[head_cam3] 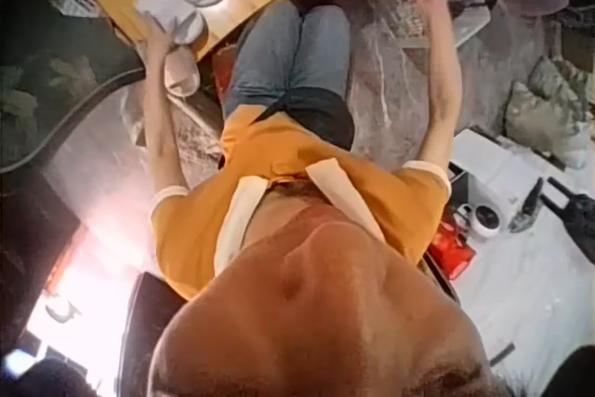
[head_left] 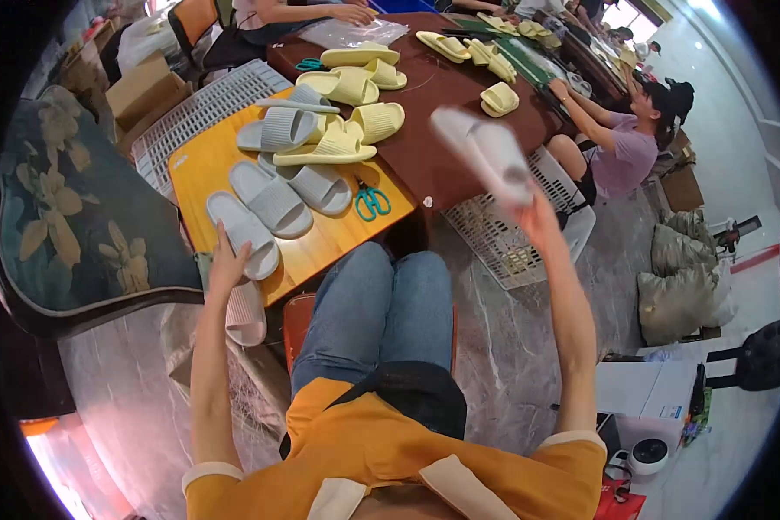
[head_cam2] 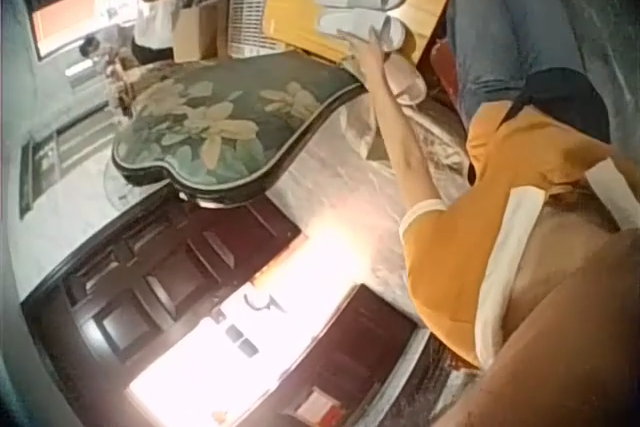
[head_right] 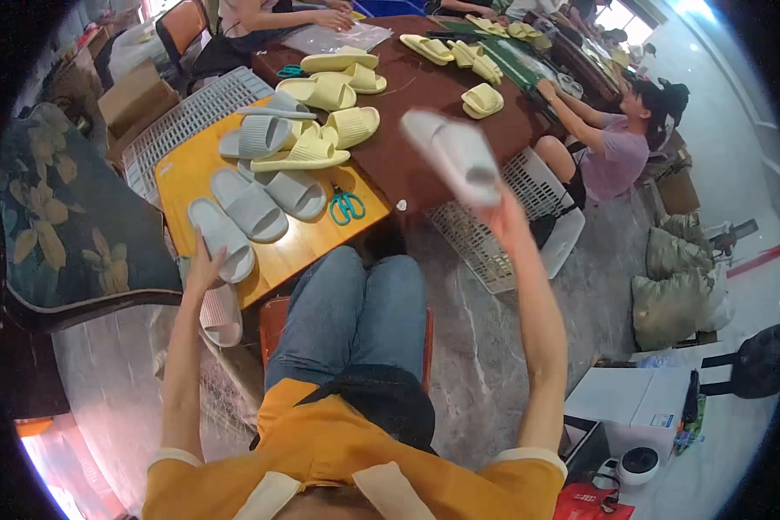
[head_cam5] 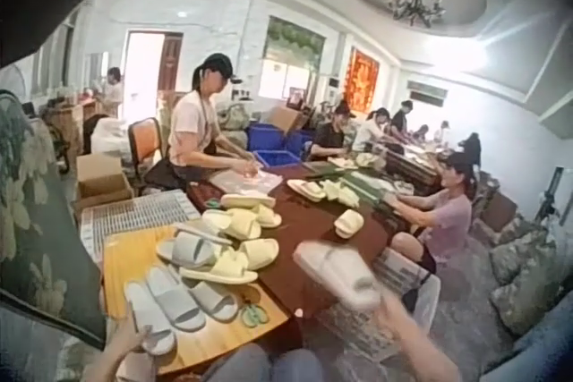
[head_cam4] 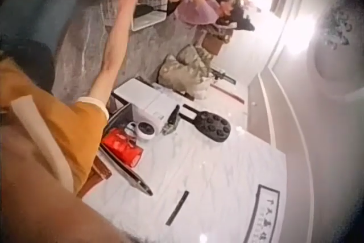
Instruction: Trim excess foam and inspect pairs of slippers at a factory workstation using scissors.
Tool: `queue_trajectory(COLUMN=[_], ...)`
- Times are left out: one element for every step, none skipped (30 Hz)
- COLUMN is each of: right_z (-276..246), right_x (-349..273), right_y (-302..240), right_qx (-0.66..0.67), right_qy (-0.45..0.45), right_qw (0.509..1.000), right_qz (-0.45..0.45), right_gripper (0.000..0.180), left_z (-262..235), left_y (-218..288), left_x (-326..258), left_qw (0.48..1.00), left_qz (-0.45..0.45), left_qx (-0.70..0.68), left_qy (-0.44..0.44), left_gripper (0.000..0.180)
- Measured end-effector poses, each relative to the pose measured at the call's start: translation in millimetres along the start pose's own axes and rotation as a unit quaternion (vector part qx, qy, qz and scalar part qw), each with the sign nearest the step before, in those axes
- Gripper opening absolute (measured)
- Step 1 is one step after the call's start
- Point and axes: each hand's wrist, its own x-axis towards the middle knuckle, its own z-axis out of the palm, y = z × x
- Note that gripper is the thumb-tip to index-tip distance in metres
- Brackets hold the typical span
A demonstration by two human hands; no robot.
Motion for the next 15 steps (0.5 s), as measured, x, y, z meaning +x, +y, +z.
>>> queue_trajectory(right_z=[16.9, 1.9, 37.5, 35.0, 30.8, 35.4, 60.1, 58.0, 66.2, 100.0, 128.3, 133.0, 128.3, 127.4, 128.4], right_x=[35.6, 68.6, 78.8, 90.7, 97.7, 96.7, 89.9, 83.1, 71.6, 47.4, 16.4, -3.6, -13.6, -28.5, -45.3], right_y=[-23.6, -48.0, -56.5, -56.2, -52.5, -34.0, -13.4, 9.2, 40.0, 63.8, 79.2, 99.2, 120.9, 144.4, 158.0], right_qx=[0.087, 0.128, 0.188, 0.114, 0.039, -0.064, -0.082, -0.144, -0.237, -0.180, -0.124, -0.176, -0.215, -0.226, -0.202], right_qy=[-0.038, 0.009, 0.078, 0.076, 0.075, 0.008, -0.030, -0.212, -0.218, -0.222, -0.216, -0.239, -0.270, -0.287, -0.299], right_qw=[0.993, 0.988, 0.977, 0.989, 0.995, 0.996, 0.996, 0.961, 0.938, 0.958, 0.963, 0.946, 0.927, 0.921, 0.920], right_qz=[-0.064, -0.087, -0.064, -0.061, -0.057, -0.062, -0.025, -0.103, -0.129, -0.010, 0.104, 0.129, 0.148, 0.137, 0.150], right_gripper=[0.059, 0.076, 0.086, 0.083, 0.081, 0.079, 0.062, 0.056, 0.050, 0.048, 0.050, 0.053, 0.053, 0.053, 0.051], left_z=[1.3, 8.2, 6.6, 6.9, 11.9, 8.8, -3.3, 2.8, 8.0, 7.8, 8.2, 13.1, 12.4, 15.7, 15.6], left_y=[-13.6, -18.3, -28.9, -22.7, -15.0, 6.3, 20.4, 14.6, 19.3, 12.7, 9.6, 10.9, 12.9, 9.5, 6.6], left_x=[4.1, 17.6, 10.3, 14.9, 14.5, 5.5, -9.8, -13.9, -16.5, -33.0, -43.7, -44.2, -39.3, -35.7, -35.9], left_qw=[1.000, 0.999, 0.999, 0.999, 0.998, 0.999, 0.995, 0.996, 0.996, 0.996, 0.996, 0.995, 0.996, 0.998, 0.999], left_qz=[0.014, 0.034, 0.017, 0.024, 0.055, 0.005, -0.053, -0.026, -0.019, -0.041, -0.056, -0.041, -0.035, -0.023, -0.013], left_qx=[-0.005, -0.017, -0.021, -0.032, -0.004, 0.030, 0.067, 0.087, 0.087, 0.079, 0.070, 0.074, 0.073, 0.031, -0.010], left_qy=[0.001, -0.015, -0.021, -0.033, 0.003, -0.028, -0.052, -0.027, -0.031, -0.013, 0.004, 0.046, 0.048, 0.045, 0.048], left_gripper=[0.092, 0.094, 0.093, 0.093, 0.090, 0.089, 0.087, 0.085, 0.085, 0.083, 0.080, 0.068, 0.068, 0.062, 0.056])
